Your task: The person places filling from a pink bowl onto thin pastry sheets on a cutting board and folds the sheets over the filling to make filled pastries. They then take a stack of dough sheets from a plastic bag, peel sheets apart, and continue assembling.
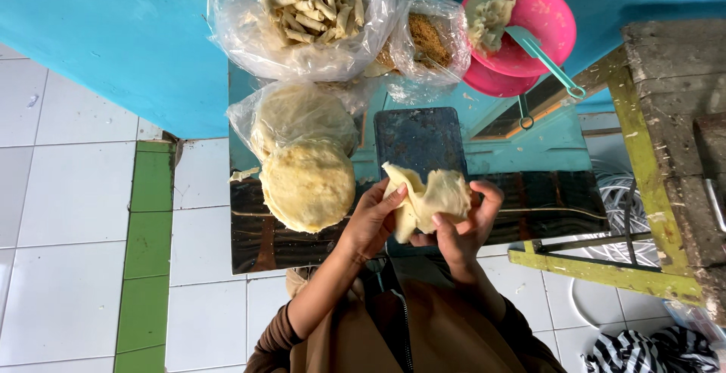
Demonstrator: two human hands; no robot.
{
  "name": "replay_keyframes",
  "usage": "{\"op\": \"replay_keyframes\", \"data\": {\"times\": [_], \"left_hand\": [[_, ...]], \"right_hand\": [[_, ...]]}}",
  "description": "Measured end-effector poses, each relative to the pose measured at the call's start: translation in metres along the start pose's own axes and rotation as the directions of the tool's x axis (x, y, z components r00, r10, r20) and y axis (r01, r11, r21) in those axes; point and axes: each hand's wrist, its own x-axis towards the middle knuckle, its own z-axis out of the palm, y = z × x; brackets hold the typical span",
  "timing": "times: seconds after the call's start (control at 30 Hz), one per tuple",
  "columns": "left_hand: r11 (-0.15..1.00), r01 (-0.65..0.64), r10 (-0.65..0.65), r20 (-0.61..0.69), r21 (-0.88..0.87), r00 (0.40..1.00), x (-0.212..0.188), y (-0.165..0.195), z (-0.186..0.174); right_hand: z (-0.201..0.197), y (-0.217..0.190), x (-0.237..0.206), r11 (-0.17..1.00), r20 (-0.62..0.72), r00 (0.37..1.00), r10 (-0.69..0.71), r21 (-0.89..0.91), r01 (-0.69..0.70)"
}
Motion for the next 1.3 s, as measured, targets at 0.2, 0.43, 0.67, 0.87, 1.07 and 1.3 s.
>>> {"op": "replay_keyframes", "data": {"times": [0.2, 0.43, 0.67, 0.87, 1.07, 1.3], "left_hand": [[0.818, -0.371, 0.421, -0.018, 0.44, 0.907, -0.009, 0.016, 0.027], [0.137, -0.451, 0.524, 0.321, 0.882, 0.789, -0.034, 0.043, 0.061], [0.444, -0.433, 0.548, 0.144, 0.785, 0.824, -0.028, 0.039, 0.05], [0.839, -0.367, 0.433, -0.085, 0.402, 0.897, -0.014, 0.027, 0.03], [0.927, -0.369, 0.375, -0.162, 0.071, 0.913, -0.008, 0.016, 0.026], [0.967, -0.212, 0.193, -0.14, -0.139, 0.971, -0.004, 0.017, 0.016]], "right_hand": [[-0.022, 0.004, 0.015, 0.964, 0.16, 0.972, 0.171, 0.175, -0.199], [-0.025, 0.023, 0.032, 0.951, 0.319, 0.944, 0.08, -0.309, 0.023], [-0.016, 0.017, 0.032, 0.973, 0.185, 0.974, 0.128, -0.211, -0.088], [-0.002, 0.015, 0.028, 0.964, 0.03, 0.973, 0.227, -0.15, -0.22], [0.008, 0.023, 0.021, 0.981, -0.073, 0.979, 0.191, 0.052, -0.188], [0.006, 0.018, 0.027, 0.903, -0.018, 0.929, 0.371, 0.24, -0.356]]}}
